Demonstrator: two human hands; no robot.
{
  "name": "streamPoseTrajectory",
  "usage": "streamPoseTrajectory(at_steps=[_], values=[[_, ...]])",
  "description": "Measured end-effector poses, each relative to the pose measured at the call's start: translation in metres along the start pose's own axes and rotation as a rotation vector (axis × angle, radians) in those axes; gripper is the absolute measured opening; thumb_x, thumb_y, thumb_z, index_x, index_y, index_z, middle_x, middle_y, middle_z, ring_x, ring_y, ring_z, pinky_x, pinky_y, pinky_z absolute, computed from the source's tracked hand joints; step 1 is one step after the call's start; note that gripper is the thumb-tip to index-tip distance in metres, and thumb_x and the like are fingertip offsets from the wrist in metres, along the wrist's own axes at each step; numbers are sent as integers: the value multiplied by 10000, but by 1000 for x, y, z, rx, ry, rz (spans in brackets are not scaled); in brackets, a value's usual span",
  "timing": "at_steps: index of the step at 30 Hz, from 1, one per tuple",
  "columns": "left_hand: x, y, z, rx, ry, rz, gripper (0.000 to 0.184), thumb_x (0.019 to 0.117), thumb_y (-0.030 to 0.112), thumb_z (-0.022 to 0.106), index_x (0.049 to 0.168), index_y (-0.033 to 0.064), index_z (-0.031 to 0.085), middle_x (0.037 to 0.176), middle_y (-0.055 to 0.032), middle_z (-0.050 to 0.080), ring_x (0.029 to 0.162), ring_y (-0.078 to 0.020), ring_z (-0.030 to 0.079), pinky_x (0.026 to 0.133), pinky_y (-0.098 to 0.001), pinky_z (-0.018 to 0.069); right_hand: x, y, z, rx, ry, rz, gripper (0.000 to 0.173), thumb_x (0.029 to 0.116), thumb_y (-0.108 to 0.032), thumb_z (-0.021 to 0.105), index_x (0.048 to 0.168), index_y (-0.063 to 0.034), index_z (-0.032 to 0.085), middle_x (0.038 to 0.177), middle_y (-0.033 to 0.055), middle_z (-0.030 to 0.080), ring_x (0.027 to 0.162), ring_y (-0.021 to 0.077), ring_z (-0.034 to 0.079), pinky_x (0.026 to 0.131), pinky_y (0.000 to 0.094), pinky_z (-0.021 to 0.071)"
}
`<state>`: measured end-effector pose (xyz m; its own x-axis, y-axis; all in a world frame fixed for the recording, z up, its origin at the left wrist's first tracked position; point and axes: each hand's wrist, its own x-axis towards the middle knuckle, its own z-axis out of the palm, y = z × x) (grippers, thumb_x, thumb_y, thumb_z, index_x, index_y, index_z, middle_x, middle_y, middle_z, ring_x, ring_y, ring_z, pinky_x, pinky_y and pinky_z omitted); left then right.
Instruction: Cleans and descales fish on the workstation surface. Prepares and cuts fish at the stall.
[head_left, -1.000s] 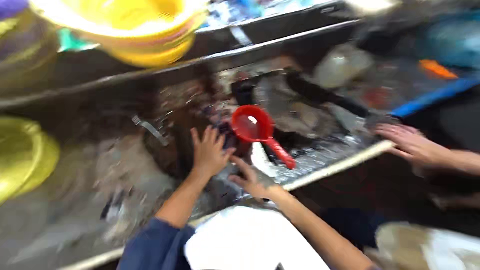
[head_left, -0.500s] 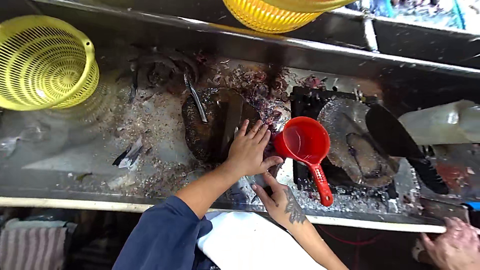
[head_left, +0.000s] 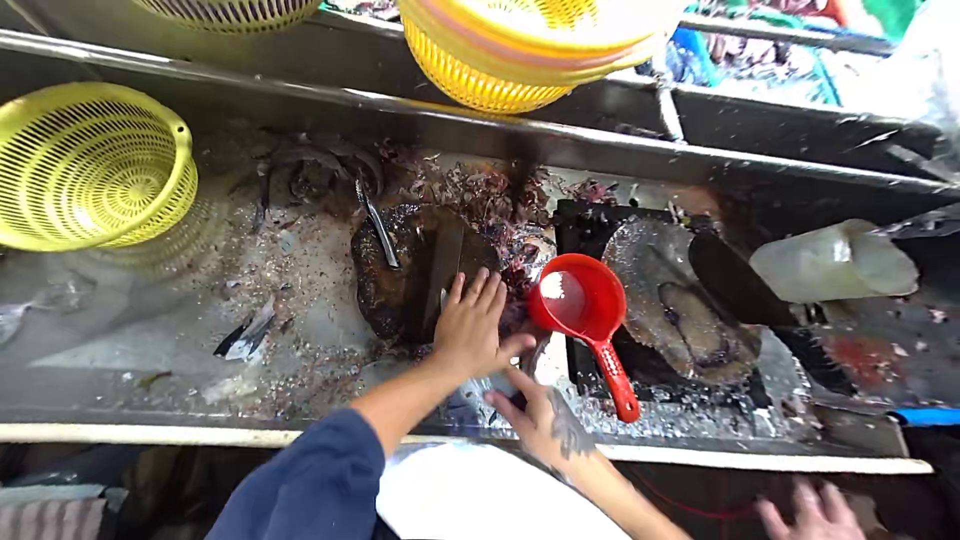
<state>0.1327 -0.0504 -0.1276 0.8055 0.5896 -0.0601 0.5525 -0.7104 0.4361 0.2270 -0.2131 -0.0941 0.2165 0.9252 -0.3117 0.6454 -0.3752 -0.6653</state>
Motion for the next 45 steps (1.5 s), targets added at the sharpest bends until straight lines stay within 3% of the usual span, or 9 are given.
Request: streamPoseTrajectory(at_steps=[5,7,12,19,25,31,37,43,45], values=[[125,-57,-22,164,76,126,937,967,789,262,1570,91,426,1651,-98,379,1572,-287,247,1289,-580,85,122,-17,-31,-47,6,42,581,1029,-417,600,1530,-146,489,1190,188,719,1077,335,707,976,587,541],[114,-55,-24,173,89,151,903,982,760,259,1579,99,415,1658,-88,369,1579,-278,227,1291,-580,65,108,-12,-27,-61,-12,8,597,1036,-417,575,1560,-157,456,1201,161,726,1064,304,717,977,557,554],[-7,-9,-4,22,9,47,1029,928,837,159,1619,93,324,1696,-61,289,1597,-253,159,1278,-629,38,3,5,0,-12,-109,-62,493,1029,-463,569,1438,-193,619,847,72,738,712,201,693,725,488,604],[103,-55,-33,205,66,139,856,992,745,307,1567,126,443,1645,-68,396,1573,-272,246,1288,-580,76,111,-20,-29,-101,-58,-4,563,1068,-434,499,1564,-171,461,1203,165,724,1065,313,713,989,547,538],[-8,2,-1,20,8,46,986,942,814,231,1592,88,384,1678,-74,330,1589,-271,194,1284,-607,62,-5,8,-3,-75,-89,-62,445,1025,-457,571,1371,-195,664,815,58,741,686,205,707,695,496,616],[118,-51,-35,191,-4,126,880,980,757,325,1563,108,442,1641,-88,399,1575,-275,239,1291,-564,86,121,-14,-40,-114,-87,-24,546,1065,-434,506,1543,-172,483,1197,172,720,1018,315,722,946,567,555],[-15,-1,0,-3,47,23,957,961,779,265,1603,74,356,1686,-85,310,1590,-262,190,1287,-594,73,-4,-2,-10,-45,-194,-27,473,1020,-405,597,1425,-161,619,883,82,751,750,215,718,757,490,613],[142,-69,-33,171,25,125,923,964,773,345,1578,86,408,1650,-116,376,1566,-286,264,1291,-562,95,147,-19,-46,-77,-75,-30,512,1054,-396,557,1491,-129,532,1166,204,714,1024,343,711,940,583,552],[131,-64,-32,190,26,138,952,946,800,331,1589,100,392,1662,-98,358,1575,-270,241,1296,-554,81,133,-14,-41,-93,-96,-32,535,1054,-428,540,1523,-174,506,1150,177,726,993,317,721,916,574,566]])
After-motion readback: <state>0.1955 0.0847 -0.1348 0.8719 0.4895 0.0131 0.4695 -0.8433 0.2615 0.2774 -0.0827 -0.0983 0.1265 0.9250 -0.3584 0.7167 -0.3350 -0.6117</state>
